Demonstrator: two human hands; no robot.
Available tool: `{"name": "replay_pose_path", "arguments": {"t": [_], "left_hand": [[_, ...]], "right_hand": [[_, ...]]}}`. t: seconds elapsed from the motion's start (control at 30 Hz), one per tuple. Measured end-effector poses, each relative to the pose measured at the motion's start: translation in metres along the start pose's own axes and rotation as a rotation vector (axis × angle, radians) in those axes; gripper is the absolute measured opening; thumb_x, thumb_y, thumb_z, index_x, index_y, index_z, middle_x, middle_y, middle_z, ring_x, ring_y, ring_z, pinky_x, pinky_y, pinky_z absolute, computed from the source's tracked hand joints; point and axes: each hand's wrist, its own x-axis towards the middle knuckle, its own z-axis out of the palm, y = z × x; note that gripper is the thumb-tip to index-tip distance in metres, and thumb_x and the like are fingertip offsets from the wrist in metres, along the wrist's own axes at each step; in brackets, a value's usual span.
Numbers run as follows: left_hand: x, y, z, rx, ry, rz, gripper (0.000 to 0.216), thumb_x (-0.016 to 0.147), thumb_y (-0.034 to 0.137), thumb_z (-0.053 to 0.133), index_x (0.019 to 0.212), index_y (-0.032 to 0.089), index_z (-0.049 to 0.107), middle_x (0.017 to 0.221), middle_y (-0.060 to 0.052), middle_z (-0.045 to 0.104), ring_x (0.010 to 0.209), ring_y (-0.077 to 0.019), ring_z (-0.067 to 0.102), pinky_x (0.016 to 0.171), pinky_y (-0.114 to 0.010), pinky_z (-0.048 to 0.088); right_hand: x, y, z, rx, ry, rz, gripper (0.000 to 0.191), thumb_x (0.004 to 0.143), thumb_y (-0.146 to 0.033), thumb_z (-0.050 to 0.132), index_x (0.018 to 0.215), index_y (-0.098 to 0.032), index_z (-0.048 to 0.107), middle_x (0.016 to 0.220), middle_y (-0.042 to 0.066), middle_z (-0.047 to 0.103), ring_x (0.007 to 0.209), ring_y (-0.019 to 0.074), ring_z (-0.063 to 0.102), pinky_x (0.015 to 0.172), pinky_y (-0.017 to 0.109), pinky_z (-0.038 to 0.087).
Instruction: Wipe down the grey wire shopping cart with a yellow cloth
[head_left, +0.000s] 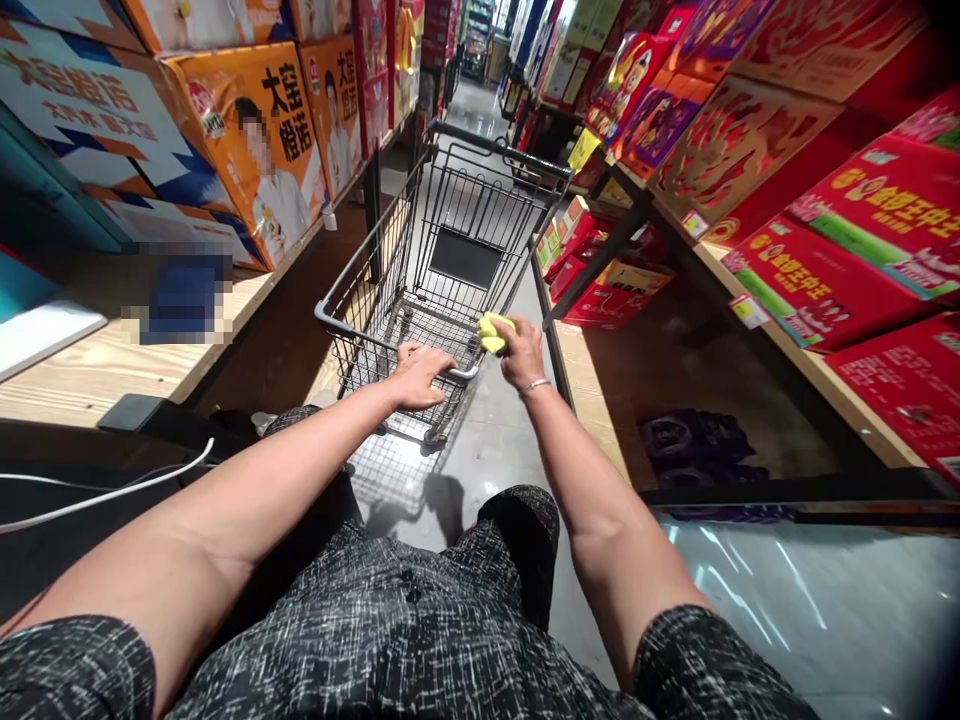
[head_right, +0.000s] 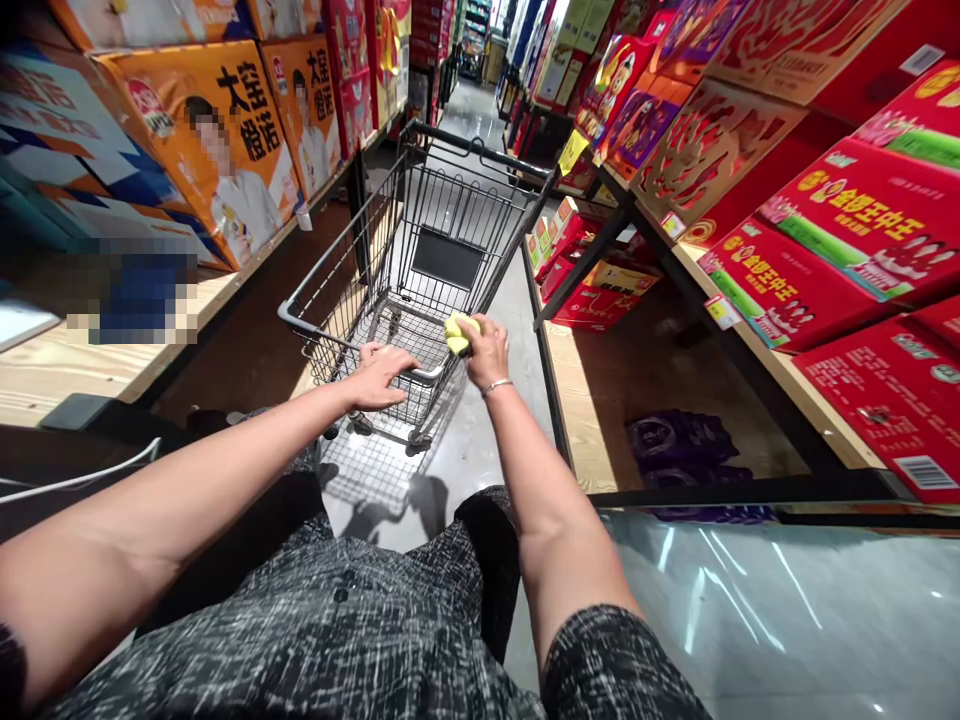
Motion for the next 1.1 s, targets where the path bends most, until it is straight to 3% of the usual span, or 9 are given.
{"name": "replay_pose_path", "arguments": {"t": [0.1,0.2,0.37,0.53,0.7,0.77,0.87,0.97,1.1], "left_hand": [[-0.002,0.0,0.001,-0.01,0.02,0.015,0.046,0.069,0.027,0.059,0.115,0.026,0.059,0.11,-0.005,0.062,0.112,-0.0296,0.051,0.106,-0.053,0.024],[-0.006,0.0,0.003,-0.018,0.05,0.034,0.045,0.068,0.026,0.058,0.113,0.026,0.06,0.105,-0.005,0.063,0.108,-0.0291,0.052,0.105,-0.053,0.024],[-0.014,-0.008,0.003,-0.049,0.088,0.07,0.043,0.066,0.026,0.056,0.108,0.027,0.061,0.101,-0.003,0.064,0.106,-0.029,0.054,0.104,-0.052,0.026],[-0.017,-0.016,-0.001,-0.062,0.091,0.076,0.04,0.066,0.025,0.054,0.105,0.028,0.063,0.099,-0.002,0.065,0.106,-0.0282,0.056,0.107,-0.052,0.024],[-0.014,-0.023,-0.004,-0.081,0.099,0.056,0.024,0.075,0.03,0.053,0.096,0.027,0.066,0.097,-0.001,0.068,0.109,-0.027,0.056,0.11,-0.053,0.02],[-0.012,-0.026,-0.005,-0.101,0.1,0.04,0.019,0.082,0.035,0.051,0.092,0.027,0.065,0.095,-0.001,0.069,0.109,-0.0264,0.056,0.111,-0.053,0.018],[-0.011,-0.032,-0.007,-0.105,0.102,0.031,0.029,0.092,0.044,0.042,0.085,0.025,0.063,0.09,0.0,0.069,0.105,-0.025,0.056,0.111,-0.052,0.018],[-0.01,-0.039,-0.008,-0.088,0.116,0.023,0.042,0.097,0.048,0.032,0.079,0.024,0.062,0.084,-0.001,0.067,0.102,-0.0237,0.056,0.111,-0.052,0.019],[-0.009,-0.048,-0.011,-0.12,0.127,-0.014,0.051,0.101,0.045,0.025,0.081,0.025,0.068,0.091,0.0,0.071,0.108,-0.0229,0.056,0.112,-0.05,0.018]], "right_hand": [[0.041,0.012,-0.014,-0.073,-0.049,0.083,0.05,0.092,-0.014,0.047,0.134,-0.035,0.064,0.141,0.006,0.052,0.114,0.0286,0.042,0.09,0.042,0.041],[0.057,0.003,-0.026,-0.193,-0.152,0.017,0.036,0.098,-0.023,0.047,0.121,-0.038,0.07,0.135,0.005,0.055,0.114,0.0293,0.04,0.088,0.044,0.039],[0.042,-0.027,-0.036,-0.333,-0.314,-0.16,0.032,0.101,-0.025,0.042,0.102,-0.032,0.074,0.122,0.007,0.059,0.113,0.0303,0.04,0.084,0.046,0.036],[0.024,-0.025,-0.032,-0.234,-0.261,-0.124,0.033,0.098,-0.021,0.044,0.108,-0.034,0.073,0.125,0.007,0.058,0.111,0.0291,0.039,0.083,0.043,0.037],[-0.012,-0.021,0.005,0.083,0.062,0.022,0.054,0.087,-0.012,0.048,0.139,-0.026,0.057,0.135,0.01,0.05,0.118,0.0261,0.044,0.099,0.042,0.041],[-0.034,-0.032,0.028,0.201,0.193,0.065,0.062,0.087,-0.014,0.048,0.148,-0.02,0.046,0.135,0.015,0.048,0.124,0.0269,0.045,0.104,0.043,0.041],[-0.072,-0.058,0.068,0.302,0.299,0.161,0.069,0.086,-0.019,0.048,0.154,-0.015,0.035,0.135,0.02,0.045,0.128,0.0298,0.045,0.107,0.046,0.041],[-0.112,-0.08,0.105,0.254,0.197,0.201,0.067,0.083,-0.017,0.051,0.15,-0.014,0.041,0.134,0.021,0.046,0.126,0.0312,0.046,0.105,0.048,0.042],[-0.149,-0.079,0.131,0.106,-0.073,0.021,0.046,0.082,-0.012,0.056,0.127,-0.02,0.065,0.13,0.014,0.056,0.117,0.0286,0.051,0.1,0.043,0.046]]}}
